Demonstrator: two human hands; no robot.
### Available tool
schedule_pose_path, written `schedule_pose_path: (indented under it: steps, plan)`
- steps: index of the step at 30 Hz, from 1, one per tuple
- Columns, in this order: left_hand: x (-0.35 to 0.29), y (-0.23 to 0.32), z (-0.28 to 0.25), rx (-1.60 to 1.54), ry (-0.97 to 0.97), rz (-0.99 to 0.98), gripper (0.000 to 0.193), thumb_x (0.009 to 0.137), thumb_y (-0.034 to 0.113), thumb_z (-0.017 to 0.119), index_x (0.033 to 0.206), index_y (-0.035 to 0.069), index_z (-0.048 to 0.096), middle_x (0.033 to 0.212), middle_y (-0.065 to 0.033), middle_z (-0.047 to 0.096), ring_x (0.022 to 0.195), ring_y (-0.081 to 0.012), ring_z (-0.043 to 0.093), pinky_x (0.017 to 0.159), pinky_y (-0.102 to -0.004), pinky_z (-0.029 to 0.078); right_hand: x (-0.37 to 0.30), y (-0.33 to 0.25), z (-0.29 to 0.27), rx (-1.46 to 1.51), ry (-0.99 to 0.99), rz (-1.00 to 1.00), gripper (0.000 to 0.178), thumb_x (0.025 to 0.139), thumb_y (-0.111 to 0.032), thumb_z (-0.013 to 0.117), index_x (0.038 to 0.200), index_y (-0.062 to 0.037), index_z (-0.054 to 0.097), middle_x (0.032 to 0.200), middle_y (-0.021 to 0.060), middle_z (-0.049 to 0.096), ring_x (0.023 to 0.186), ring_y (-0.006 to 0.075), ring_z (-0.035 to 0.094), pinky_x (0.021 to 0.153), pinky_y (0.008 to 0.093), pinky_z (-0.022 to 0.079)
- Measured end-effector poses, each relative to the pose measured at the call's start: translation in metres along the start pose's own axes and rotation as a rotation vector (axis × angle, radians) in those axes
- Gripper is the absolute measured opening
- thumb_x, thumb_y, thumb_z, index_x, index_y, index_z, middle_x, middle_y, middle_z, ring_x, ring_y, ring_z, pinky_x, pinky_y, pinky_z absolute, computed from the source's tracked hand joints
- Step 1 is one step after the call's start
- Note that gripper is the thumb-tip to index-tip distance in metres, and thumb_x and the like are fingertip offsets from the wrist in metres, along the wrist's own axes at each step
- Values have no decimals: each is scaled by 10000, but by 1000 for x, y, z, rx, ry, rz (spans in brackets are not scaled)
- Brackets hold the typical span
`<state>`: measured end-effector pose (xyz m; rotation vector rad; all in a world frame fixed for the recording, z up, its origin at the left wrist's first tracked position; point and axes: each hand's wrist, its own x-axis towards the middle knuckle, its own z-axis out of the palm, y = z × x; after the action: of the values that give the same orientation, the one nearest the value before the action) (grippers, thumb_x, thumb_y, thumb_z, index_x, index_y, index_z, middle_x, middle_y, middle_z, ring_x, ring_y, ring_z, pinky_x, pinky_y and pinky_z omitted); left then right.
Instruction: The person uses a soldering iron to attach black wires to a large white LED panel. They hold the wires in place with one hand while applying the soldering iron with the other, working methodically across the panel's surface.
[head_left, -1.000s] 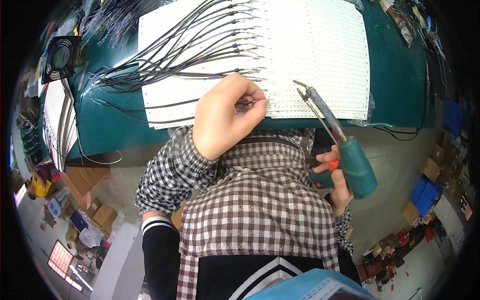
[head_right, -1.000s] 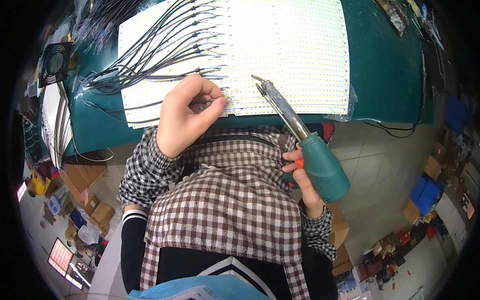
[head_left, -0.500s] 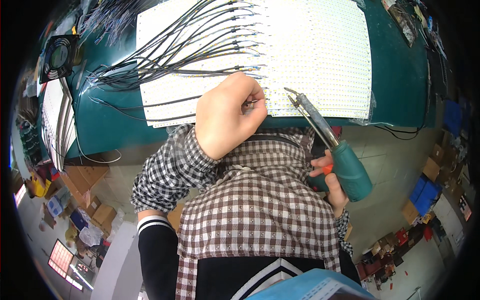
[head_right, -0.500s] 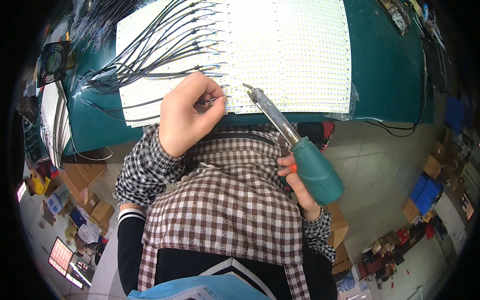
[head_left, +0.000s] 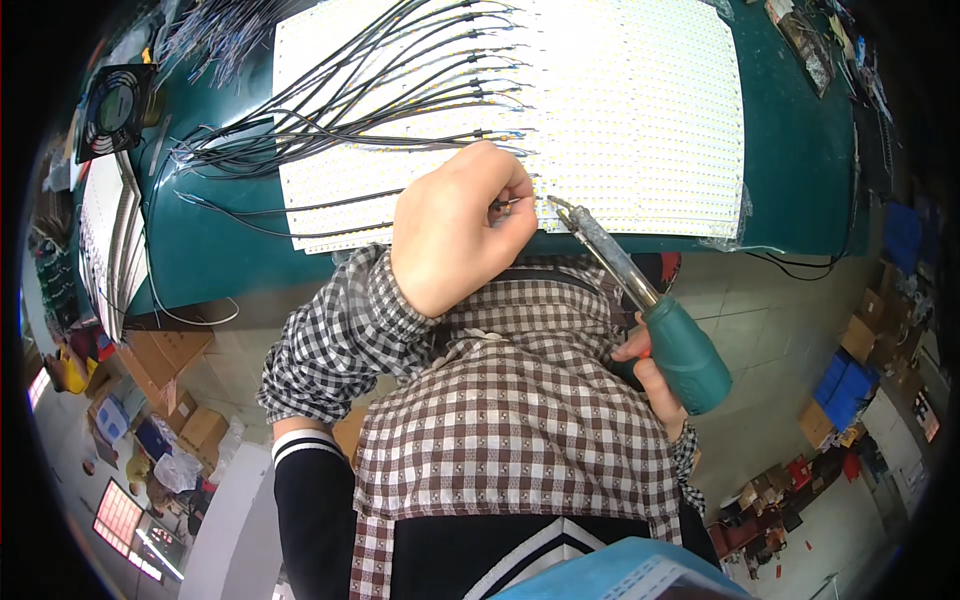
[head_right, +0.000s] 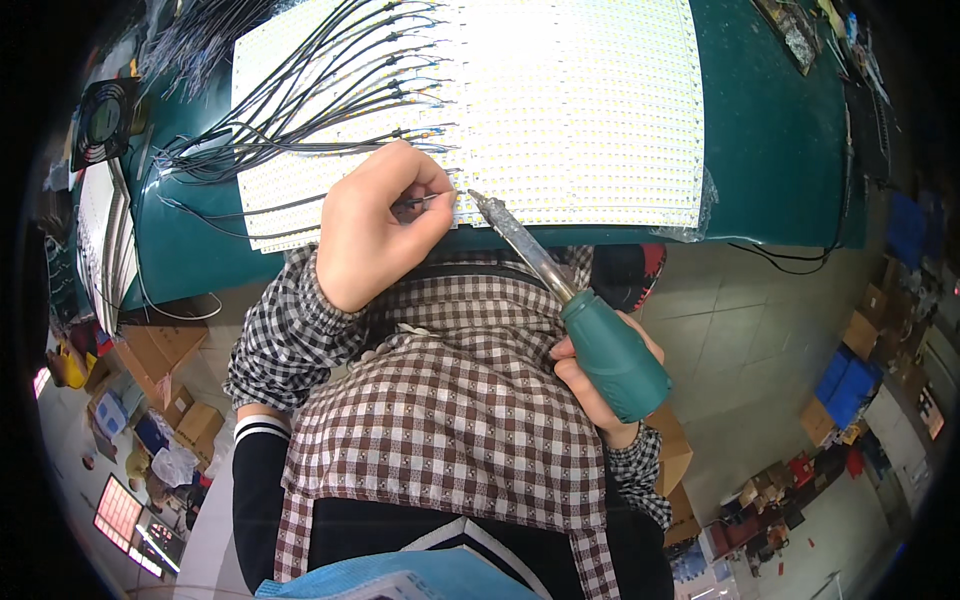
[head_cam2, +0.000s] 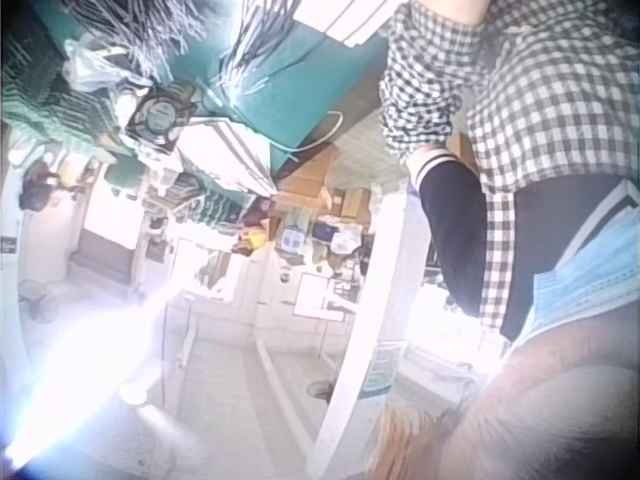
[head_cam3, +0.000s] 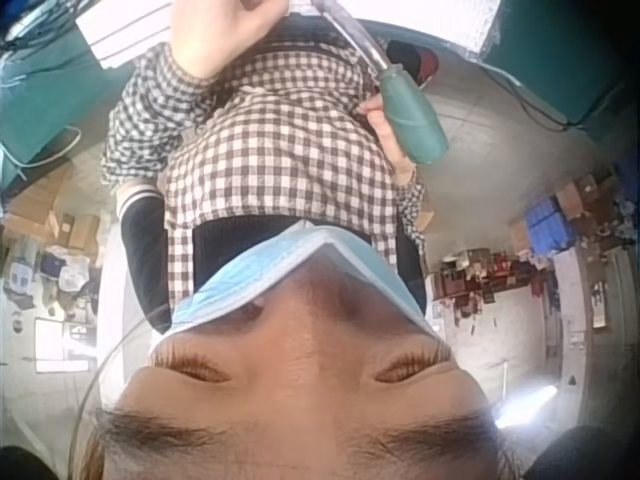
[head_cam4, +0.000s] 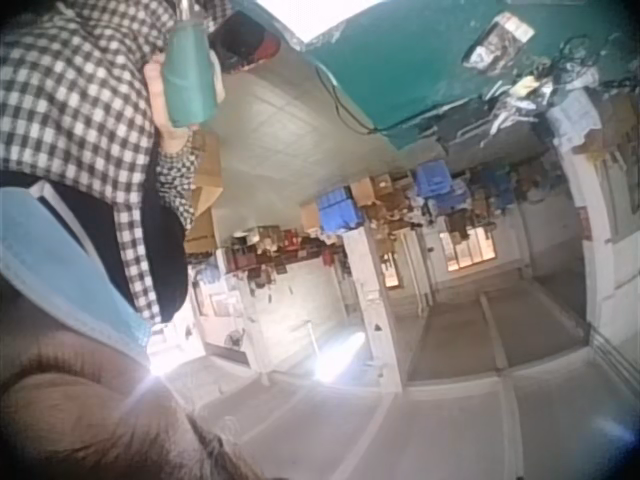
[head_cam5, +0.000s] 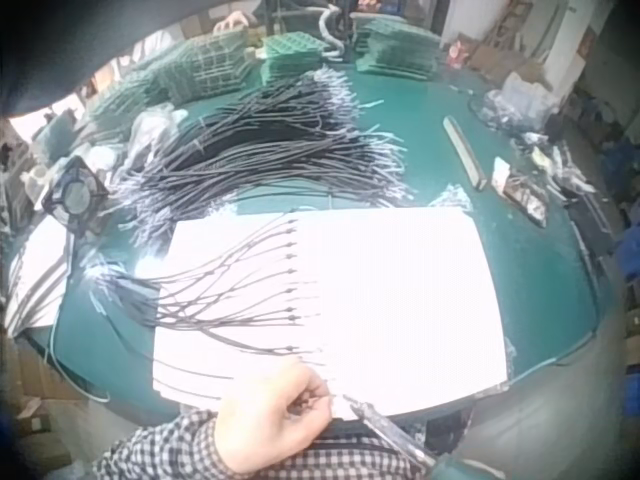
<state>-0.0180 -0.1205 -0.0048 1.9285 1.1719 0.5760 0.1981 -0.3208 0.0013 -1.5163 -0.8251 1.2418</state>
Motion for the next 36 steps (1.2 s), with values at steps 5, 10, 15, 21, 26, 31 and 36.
schedule_pose_path:
  steps: [5,10,15,21,26,31,36]
  plan:
    - [0,1,0,19,2,11,72,810,19,715,854,27,659,805,-68,626,695,-161,627,625,-278,511,1,0,-1,-60,-15,1,370,795,-33,803,1109,83,645,848,116,738,797,173,725,764,308,589]
    - [1,0,2,28,20,32,71,808,28,717,846,31,657,793,-75,633,687,-180,632,623,-292,514,1,2,-2,-123,-22,7,375,793,-59,818,1100,74,649,835,105,743,793,164,731,761,303,590]
    - [1,1,2,24,25,33,77,805,36,722,839,34,654,788,-78,634,685,-196,636,622,-301,515,0,6,-3,-125,-30,-11,378,789,-49,822,1105,69,651,855,103,747,795,164,734,755,303,594]
    - [1,1,1,28,18,31,81,803,35,724,842,35,653,794,-78,637,687,-197,638,627,-298,519,-4,8,0,-48,22,4,414,796,-36,821,1143,90,632,906,121,740,810,179,734,764,313,610]
    - [1,0,1,38,22,41,83,805,37,726,844,35,653,796,-76,637,686,-194,643,623,-296,525,2,0,3,46,15,-36,436,820,-64,814,1169,103,612,905,141,724,812,199,726,761,337,624]
    - [2,0,1,38,9,38,83,807,38,726,848,35,655,796,-75,637,687,-191,646,621,-296,528,3,0,2,56,16,-67,449,839,-120,821,1167,102,610,897,145,723,805,216,725,765,345,624]
    - [2,0,2,27,4,32,81,811,39,726,856,38,658,801,-78,636,686,-192,643,629,-300,529,2,-5,-5,24,-64,-47,570,982,-296,666,1324,134,512,994,159,666,887,240,684,819,377,582]
